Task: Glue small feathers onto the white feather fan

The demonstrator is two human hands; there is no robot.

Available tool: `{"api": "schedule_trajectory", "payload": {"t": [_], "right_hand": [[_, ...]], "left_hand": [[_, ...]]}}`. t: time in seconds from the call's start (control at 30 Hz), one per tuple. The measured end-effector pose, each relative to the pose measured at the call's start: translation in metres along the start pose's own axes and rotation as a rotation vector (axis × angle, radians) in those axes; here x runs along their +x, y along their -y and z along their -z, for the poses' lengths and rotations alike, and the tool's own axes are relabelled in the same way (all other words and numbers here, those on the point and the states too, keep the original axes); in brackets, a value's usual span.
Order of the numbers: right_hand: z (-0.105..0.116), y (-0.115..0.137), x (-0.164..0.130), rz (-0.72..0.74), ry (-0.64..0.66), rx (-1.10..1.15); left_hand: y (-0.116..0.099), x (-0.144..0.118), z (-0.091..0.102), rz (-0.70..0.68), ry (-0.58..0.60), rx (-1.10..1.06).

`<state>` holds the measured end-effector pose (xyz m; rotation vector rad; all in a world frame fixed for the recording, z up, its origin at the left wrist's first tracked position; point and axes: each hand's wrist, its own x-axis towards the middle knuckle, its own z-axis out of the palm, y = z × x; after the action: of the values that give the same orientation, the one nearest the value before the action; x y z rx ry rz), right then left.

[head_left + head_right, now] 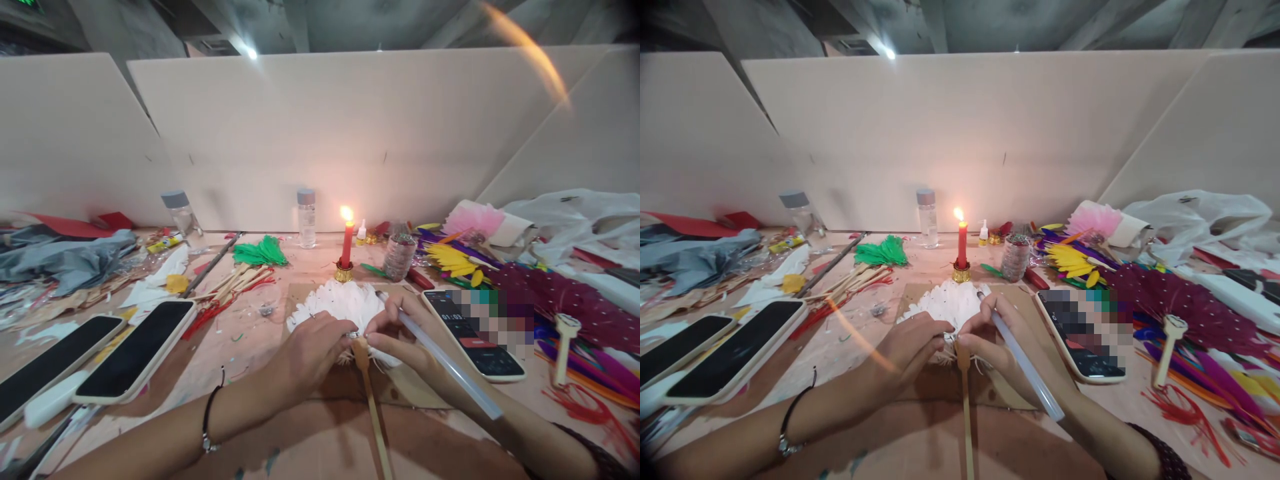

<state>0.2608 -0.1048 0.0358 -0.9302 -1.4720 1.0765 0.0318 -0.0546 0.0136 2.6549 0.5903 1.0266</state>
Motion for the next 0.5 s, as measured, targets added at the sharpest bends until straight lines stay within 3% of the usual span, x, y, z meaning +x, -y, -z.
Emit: {"api": "schedule_trajectory", "payload": {"t": [0.33, 0.5], "right_hand": [[-0.0025, -0.0015, -0.0030, -0.067, 0.040, 0.079], [-0.0022, 0.0016, -0.0037, -0.068, 0.043, 0.049]], "left_hand": [[0.0002, -0.0040, 0.0001, -0.097, -0.060, 0.099], [0.0034, -0.0067, 0.0017, -0.119, -0.003, 0.142]]}}
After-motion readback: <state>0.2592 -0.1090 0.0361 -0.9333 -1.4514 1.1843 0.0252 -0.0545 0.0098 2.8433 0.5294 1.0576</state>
